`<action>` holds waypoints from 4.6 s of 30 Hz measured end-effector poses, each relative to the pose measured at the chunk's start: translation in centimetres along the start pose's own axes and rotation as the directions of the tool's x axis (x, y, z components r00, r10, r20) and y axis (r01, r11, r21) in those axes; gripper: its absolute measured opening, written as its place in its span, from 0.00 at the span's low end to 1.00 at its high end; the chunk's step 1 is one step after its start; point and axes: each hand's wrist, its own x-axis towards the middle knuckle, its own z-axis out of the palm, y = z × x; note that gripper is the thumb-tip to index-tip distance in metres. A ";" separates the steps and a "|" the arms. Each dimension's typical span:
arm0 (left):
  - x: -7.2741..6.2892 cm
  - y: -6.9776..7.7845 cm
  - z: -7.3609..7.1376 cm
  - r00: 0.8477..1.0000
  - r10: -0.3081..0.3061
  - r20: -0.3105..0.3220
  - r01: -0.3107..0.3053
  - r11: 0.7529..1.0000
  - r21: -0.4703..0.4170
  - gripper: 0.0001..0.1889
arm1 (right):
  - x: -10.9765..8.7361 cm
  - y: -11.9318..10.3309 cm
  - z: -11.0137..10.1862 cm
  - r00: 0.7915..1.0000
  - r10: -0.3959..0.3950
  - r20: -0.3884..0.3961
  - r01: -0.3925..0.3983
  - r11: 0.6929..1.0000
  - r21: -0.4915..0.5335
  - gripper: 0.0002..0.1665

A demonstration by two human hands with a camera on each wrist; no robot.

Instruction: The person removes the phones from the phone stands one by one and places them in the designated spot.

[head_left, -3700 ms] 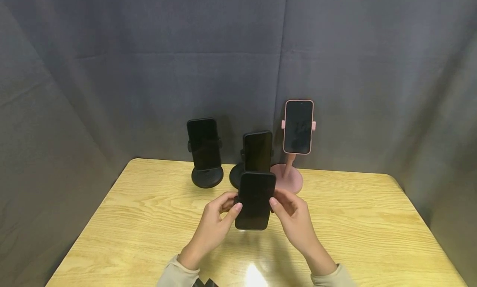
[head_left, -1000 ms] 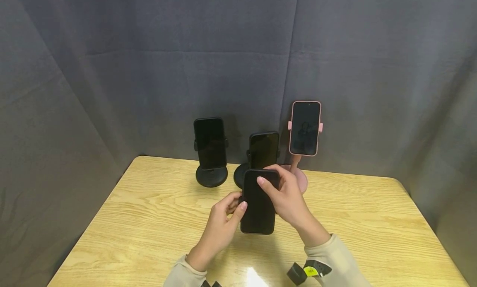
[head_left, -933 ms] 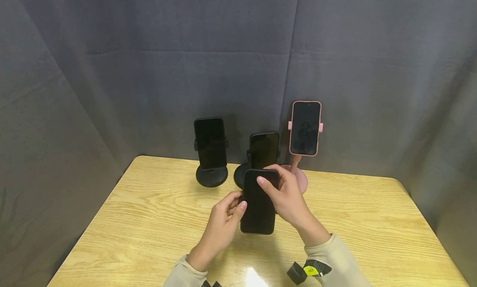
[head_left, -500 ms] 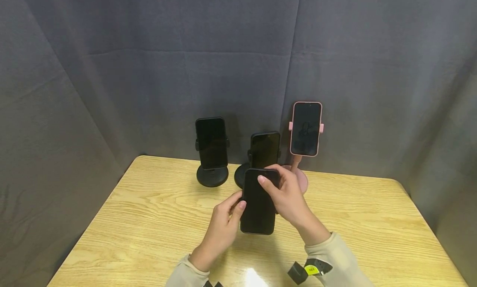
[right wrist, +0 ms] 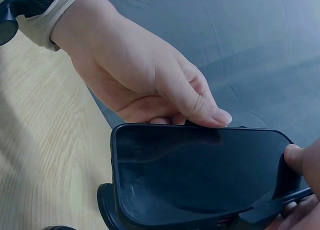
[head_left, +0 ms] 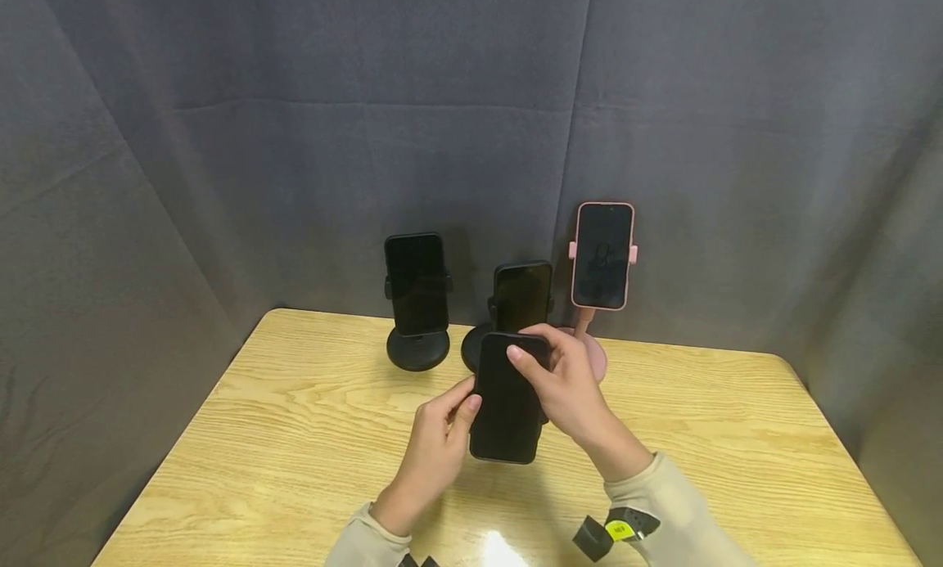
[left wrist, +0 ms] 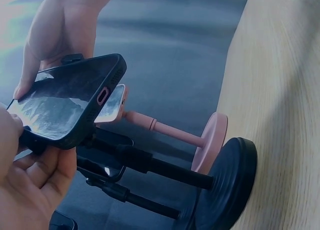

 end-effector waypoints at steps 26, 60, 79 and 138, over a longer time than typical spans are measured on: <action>-0.1 0.0 0.2 1.000 -0.004 -0.020 0.004 0.999 0.032 0.15 | 1.0 -1.4 -0.4 0.999 0.011 -0.051 -0.013 0.999 -0.040 0.10; 0.1 0.3 0.0 0.998 -0.058 0.026 0.059 0.997 -0.041 0.17 | 1.4 -2.2 -0.3 0.990 0.075 -0.123 -0.091 0.988 -0.124 0.10; 0.0 0.3 0.1 0.998 -0.054 0.023 0.054 0.998 -0.034 0.17 | 1.5 -2.1 -0.3 0.993 0.034 -0.110 -0.037 0.999 -0.026 0.10; 0.1 0.4 -0.3 0.997 -0.051 0.064 0.054 0.997 -0.049 0.18 | 2.4 -3.1 -0.6 0.998 0.013 -0.059 -0.020 0.992 -0.125 0.10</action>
